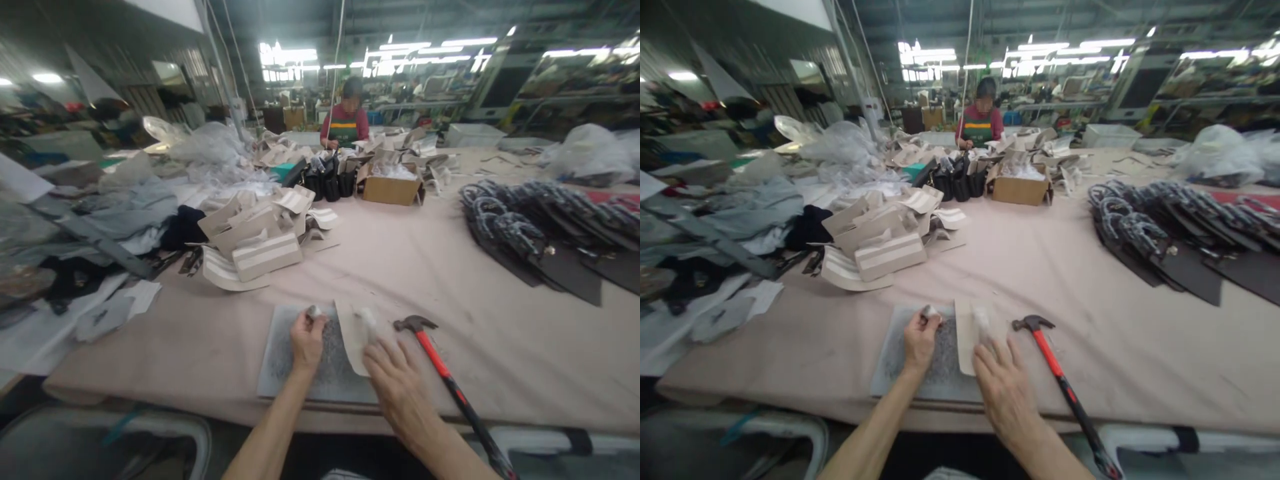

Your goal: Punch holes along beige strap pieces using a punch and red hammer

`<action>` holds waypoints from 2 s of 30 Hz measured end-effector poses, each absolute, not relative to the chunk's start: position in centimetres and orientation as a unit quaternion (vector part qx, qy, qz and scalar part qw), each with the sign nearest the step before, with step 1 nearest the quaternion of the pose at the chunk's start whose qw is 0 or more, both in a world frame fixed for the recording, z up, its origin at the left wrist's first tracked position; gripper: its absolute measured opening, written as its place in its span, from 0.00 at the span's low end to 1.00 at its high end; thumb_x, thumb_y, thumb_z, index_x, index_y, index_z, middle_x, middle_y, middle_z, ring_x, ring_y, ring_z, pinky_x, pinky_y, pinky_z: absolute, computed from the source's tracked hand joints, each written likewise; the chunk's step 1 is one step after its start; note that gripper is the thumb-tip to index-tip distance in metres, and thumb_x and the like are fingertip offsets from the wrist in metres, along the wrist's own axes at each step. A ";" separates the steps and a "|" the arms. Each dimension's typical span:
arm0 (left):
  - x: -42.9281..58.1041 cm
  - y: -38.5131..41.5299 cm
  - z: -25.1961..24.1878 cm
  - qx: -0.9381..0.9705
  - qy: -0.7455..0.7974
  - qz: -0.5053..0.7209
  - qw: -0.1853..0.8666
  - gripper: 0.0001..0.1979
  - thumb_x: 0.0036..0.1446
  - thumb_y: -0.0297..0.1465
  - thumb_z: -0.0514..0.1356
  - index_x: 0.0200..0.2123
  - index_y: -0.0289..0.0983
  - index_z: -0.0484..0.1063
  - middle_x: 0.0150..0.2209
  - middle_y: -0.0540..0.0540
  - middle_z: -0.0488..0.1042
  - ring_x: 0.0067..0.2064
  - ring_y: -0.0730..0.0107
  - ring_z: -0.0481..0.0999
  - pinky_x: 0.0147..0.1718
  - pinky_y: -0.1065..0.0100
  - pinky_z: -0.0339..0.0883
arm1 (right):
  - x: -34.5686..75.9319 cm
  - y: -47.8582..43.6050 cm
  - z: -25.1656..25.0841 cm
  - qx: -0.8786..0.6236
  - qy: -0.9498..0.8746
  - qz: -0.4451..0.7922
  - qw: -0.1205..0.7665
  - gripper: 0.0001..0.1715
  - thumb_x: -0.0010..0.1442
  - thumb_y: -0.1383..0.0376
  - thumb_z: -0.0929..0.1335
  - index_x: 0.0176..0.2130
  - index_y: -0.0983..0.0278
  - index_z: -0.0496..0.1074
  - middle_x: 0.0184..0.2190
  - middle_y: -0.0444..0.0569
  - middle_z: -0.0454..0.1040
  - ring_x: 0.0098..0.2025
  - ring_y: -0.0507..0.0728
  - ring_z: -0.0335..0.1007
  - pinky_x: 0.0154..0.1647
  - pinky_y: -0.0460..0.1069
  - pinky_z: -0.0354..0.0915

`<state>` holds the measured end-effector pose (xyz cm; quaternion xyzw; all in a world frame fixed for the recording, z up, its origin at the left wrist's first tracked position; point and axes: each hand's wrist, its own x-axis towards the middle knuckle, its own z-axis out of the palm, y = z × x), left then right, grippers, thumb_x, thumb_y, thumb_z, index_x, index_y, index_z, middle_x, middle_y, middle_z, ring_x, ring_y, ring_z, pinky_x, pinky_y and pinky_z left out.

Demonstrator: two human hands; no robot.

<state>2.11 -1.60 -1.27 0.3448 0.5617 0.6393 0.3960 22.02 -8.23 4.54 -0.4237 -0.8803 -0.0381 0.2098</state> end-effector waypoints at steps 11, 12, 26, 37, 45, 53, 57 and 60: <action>5.5 1.8 -0.2 0.473 0.444 0.566 0.509 0.16 0.53 0.38 0.68 0.41 0.33 0.76 0.38 0.41 0.82 0.40 0.63 0.80 0.43 0.67 0.73 | 18.8 -15.5 -2.0 -0.513 -0.819 0.049 0.255 0.16 0.58 0.73 0.68 0.45 0.58 0.75 0.47 0.43 0.79 0.48 0.60 0.69 0.67 0.57 0.45; 5.7 1.7 -0.4 0.488 0.444 0.553 0.509 0.15 0.53 0.38 0.68 0.40 0.34 0.77 0.38 0.42 0.82 0.39 0.64 0.80 0.42 0.67 0.72 | 18.7 -15.6 -1.8 -0.519 -0.812 0.066 0.259 0.15 0.59 0.72 0.68 0.45 0.57 0.75 0.47 0.43 0.79 0.48 0.60 0.70 0.67 0.58 0.47; 5.3 1.3 -2.9 0.501 0.468 0.526 0.504 0.14 0.56 0.40 0.66 0.38 0.34 0.76 0.35 0.43 0.82 0.36 0.65 0.80 0.37 0.69 0.72 | 30.9 -8.3 2.0 -0.733 -0.594 0.208 0.258 0.19 0.60 0.54 0.63 0.39 0.64 0.77 0.45 0.59 0.78 0.48 0.69 0.73 0.54 0.61 0.65; 5.8 0.8 -2.2 0.569 0.492 0.500 0.429 0.08 0.57 0.32 0.61 0.38 0.36 0.76 0.34 0.45 0.81 0.34 0.65 0.79 0.35 0.70 0.70 | 33.8 -8.2 -1.3 -0.763 -0.635 0.114 0.025 0.08 0.64 0.67 0.62 0.40 0.66 0.70 0.35 0.55 0.73 0.37 0.62 0.72 0.36 0.51 0.59; 5.8 1.0 -2.0 0.563 0.493 0.494 0.443 0.08 0.56 0.32 0.61 0.38 0.36 0.75 0.33 0.46 0.80 0.33 0.65 0.77 0.35 0.70 0.69 | 31.9 -8.3 0.0 -0.717 -0.396 0.524 0.234 0.07 0.57 0.64 0.64 0.28 0.59 0.60 0.18 0.39 0.64 0.20 0.52 0.60 0.21 0.47 0.54; 6.0 0.8 -2.4 0.580 0.497 0.496 0.413 0.08 0.57 0.32 0.61 0.39 0.36 0.74 0.33 0.45 0.80 0.33 0.65 0.78 0.34 0.70 0.68 | 29.7 -8.2 2.2 -0.655 -0.153 0.652 0.350 0.09 0.59 0.62 0.65 0.32 0.59 0.58 0.20 0.35 0.60 0.14 0.46 0.52 0.14 0.42 0.50; 6.0 0.5 -2.5 0.607 0.481 0.495 0.393 0.08 0.57 0.31 0.61 0.39 0.36 0.74 0.33 0.47 0.79 0.33 0.67 0.77 0.34 0.71 0.67 | 28.5 -7.6 3.4 -0.692 -0.270 0.581 0.332 0.11 0.60 0.57 0.63 0.32 0.59 0.58 0.19 0.36 0.59 0.15 0.48 0.52 0.14 0.44 0.50; 5.9 0.3 -2.2 0.630 0.465 0.488 0.386 0.06 0.56 0.30 0.60 0.38 0.36 0.75 0.30 0.49 0.77 0.32 0.69 0.74 0.33 0.72 0.65 | 27.9 -7.5 5.0 -0.686 -0.463 0.450 0.335 0.18 0.62 0.49 0.60 0.30 0.58 0.59 0.19 0.38 0.59 0.17 0.51 0.55 0.18 0.46 0.52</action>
